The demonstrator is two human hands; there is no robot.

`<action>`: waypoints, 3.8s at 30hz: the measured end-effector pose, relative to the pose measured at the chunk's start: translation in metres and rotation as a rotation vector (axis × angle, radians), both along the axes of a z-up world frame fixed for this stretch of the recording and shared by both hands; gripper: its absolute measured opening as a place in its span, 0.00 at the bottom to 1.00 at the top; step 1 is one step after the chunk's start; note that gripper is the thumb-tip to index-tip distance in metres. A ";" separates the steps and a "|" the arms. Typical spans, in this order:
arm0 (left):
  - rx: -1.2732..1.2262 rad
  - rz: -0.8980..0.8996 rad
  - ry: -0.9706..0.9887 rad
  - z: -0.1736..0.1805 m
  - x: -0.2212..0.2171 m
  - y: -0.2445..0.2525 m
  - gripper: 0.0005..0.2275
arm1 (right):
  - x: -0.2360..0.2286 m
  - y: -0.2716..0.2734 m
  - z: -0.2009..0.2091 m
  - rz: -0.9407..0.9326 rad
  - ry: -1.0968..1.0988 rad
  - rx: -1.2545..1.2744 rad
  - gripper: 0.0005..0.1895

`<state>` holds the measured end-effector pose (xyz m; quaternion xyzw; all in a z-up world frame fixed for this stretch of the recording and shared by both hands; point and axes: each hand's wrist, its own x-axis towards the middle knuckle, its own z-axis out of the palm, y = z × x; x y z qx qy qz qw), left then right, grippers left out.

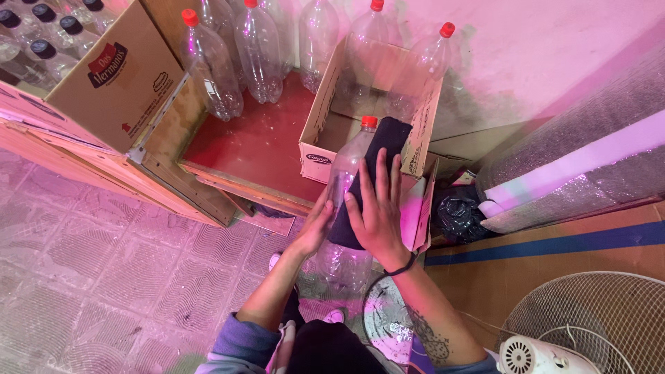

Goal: The person picks up a plastic bottle and wipes its exterior with a dark cloth before placing it into a cardboard box.

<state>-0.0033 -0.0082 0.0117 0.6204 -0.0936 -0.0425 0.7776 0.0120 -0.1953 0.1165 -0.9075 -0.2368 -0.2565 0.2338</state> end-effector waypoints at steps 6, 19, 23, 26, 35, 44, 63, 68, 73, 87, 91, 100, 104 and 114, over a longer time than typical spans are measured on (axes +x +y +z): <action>0.155 0.081 0.102 0.019 0.003 0.008 0.42 | -0.109 0.022 -0.093 0.080 -0.032 -0.144 0.35; -0.409 -0.284 0.232 0.005 0.026 0.016 0.61 | -0.108 -0.004 -0.087 0.220 0.056 0.021 0.39; -0.533 -0.246 0.223 -0.002 0.005 -0.003 0.52 | -0.064 -0.013 -0.044 0.163 0.113 0.009 0.38; -0.431 -0.288 0.205 -0.034 0.006 -0.015 0.45 | -0.018 -0.019 0.002 0.128 0.086 0.080 0.37; -0.282 -0.032 0.170 -0.015 0.007 -0.002 0.43 | -0.116 0.003 -0.097 0.115 0.178 -0.218 0.41; 0.166 0.004 0.231 0.012 -0.003 -0.018 0.44 | -0.029 -0.007 -0.039 -0.001 -0.055 -0.062 0.37; 0.142 -0.006 0.088 0.067 -0.002 -0.020 0.43 | -0.098 -0.008 -0.128 -0.012 -0.122 -0.151 0.35; -0.312 -0.075 0.199 0.067 0.013 -0.002 0.55 | -0.084 -0.041 -0.069 0.209 -0.010 0.041 0.37; -0.342 -0.207 0.333 0.020 0.016 0.002 0.54 | -0.105 -0.022 -0.103 0.307 0.066 0.092 0.40; 0.113 0.088 0.170 -0.010 0.002 -0.015 0.36 | -0.094 -0.002 -0.098 0.105 -0.044 -0.134 0.35; 0.072 0.110 0.209 0.061 -0.034 -0.027 0.34 | -0.091 -0.012 -0.120 0.115 -0.036 -0.199 0.36; 0.170 0.136 0.226 0.035 -0.016 -0.027 0.37 | -0.076 -0.005 -0.076 -0.017 -0.133 -0.155 0.36; 0.242 0.142 0.219 0.049 -0.021 -0.024 0.37 | -0.110 -0.010 -0.115 0.052 -0.111 -0.234 0.34; 0.266 0.186 0.148 0.058 -0.010 -0.049 0.36 | -0.080 -0.020 -0.065 0.028 -0.198 -0.155 0.30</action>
